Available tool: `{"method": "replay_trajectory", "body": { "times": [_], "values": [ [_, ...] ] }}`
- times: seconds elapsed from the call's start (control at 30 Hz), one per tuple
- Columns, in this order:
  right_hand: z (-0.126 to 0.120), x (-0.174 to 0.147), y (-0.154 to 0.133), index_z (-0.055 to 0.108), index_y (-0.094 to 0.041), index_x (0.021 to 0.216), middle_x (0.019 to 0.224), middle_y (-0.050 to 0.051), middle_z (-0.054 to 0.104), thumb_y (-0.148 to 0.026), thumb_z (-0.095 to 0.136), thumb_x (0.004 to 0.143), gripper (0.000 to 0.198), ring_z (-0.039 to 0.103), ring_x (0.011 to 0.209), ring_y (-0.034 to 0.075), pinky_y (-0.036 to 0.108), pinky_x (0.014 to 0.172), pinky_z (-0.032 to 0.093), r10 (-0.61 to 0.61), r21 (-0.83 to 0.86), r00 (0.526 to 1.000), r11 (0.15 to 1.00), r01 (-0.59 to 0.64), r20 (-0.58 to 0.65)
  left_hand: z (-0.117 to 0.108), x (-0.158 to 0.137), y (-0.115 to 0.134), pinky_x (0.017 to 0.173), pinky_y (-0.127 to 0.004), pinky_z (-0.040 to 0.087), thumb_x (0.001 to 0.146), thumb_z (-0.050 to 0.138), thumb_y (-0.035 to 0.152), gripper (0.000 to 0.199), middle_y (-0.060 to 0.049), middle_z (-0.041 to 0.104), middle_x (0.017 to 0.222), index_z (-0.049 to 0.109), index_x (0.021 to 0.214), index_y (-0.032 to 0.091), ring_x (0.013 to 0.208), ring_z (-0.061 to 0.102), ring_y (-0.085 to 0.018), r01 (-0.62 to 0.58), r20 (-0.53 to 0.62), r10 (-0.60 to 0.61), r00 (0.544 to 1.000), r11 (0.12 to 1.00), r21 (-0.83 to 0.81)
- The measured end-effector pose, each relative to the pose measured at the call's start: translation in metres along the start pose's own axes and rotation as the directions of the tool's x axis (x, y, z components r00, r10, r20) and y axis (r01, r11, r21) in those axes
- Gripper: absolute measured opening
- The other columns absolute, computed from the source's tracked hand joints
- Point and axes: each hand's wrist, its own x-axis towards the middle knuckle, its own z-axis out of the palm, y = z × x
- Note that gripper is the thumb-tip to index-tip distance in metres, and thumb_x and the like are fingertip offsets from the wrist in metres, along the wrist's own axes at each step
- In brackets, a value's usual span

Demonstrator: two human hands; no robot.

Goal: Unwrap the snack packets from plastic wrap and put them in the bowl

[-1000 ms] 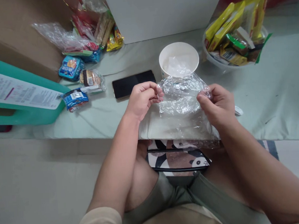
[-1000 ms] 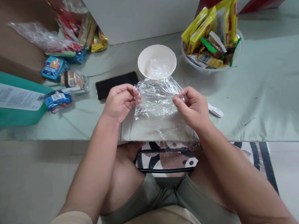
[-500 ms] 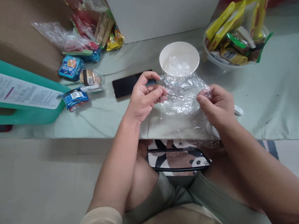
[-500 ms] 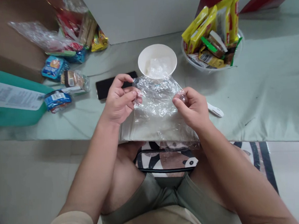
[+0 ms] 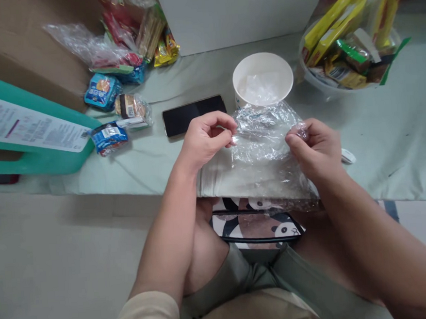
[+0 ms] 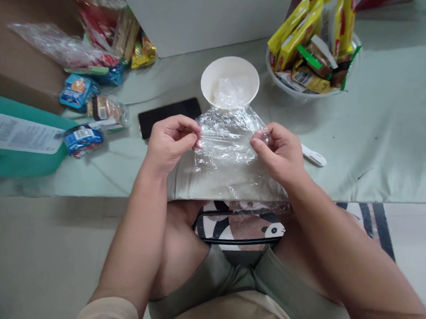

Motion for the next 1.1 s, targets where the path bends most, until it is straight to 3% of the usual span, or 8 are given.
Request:
{"method": "replay_trajectory", "body": {
  "times": [0.47, 0.77, 0.97, 1.1],
  "values": [
    [0.0021, -0.0011, 0.0033, 0.058, -0.023, 0.074, 0.056, -0.005, 0.047, -0.038, 0.075, 0.081, 0.024, 0.038, 0.049, 0.008, 0.026, 0.047, 0.027, -0.043, -0.022, 0.999, 0.999, 0.042, -0.012, -0.0021, 0.0011, -0.0007, 0.052, -0.023, 0.047, 0.062, 0.06, 0.009, 0.012, 0.005, 0.059, 0.061, 0.061, 0.066, 0.02, 0.053, 0.059, -0.009, 0.063, 0.103, -0.07, 0.992, 0.996, 0.065],
    [0.0011, 0.001, 0.0069, 0.051, -0.024, 0.076, 0.054, -0.006, 0.044, -0.038, 0.074, 0.082, 0.028, 0.034, 0.046, 0.009, 0.027, 0.047, 0.026, 0.0, 0.016, 1.0, 1.0, 0.0, -0.011, -0.0042, 0.0028, -0.0038, 0.049, -0.022, 0.046, 0.064, 0.06, 0.009, 0.011, 0.003, 0.061, 0.066, 0.059, 0.067, 0.02, 0.053, 0.06, -0.009, 0.038, -0.029, -0.037, 0.999, 0.998, 0.054],
    [0.0014, 0.0011, 0.0064, 0.052, -0.025, 0.075, 0.054, -0.006, 0.048, -0.035, 0.073, 0.081, 0.024, 0.038, 0.045, 0.009, 0.028, 0.045, 0.028, -0.007, 0.028, 1.0, 1.0, 0.007, -0.01, 0.0018, 0.0034, 0.0015, 0.067, -0.023, 0.055, 0.068, 0.064, 0.01, 0.016, 0.001, 0.065, 0.082, 0.056, 0.077, 0.02, 0.07, 0.064, -0.009, 0.108, -0.021, -0.111, 0.994, 0.988, -0.109],
    [0.0037, -0.0003, 0.0046, 0.051, -0.025, 0.076, 0.053, -0.007, 0.045, -0.039, 0.074, 0.081, 0.028, 0.036, 0.045, 0.008, 0.027, 0.045, 0.027, 0.008, 0.036, 1.0, 0.999, -0.009, 0.021, 0.0045, 0.0043, -0.0009, 0.072, -0.023, 0.056, 0.067, 0.075, 0.014, 0.032, 0.003, 0.063, 0.088, 0.053, 0.087, 0.022, 0.076, 0.065, -0.01, 0.143, 0.014, -0.142, 0.99, 0.979, -0.145]
  ]
}}
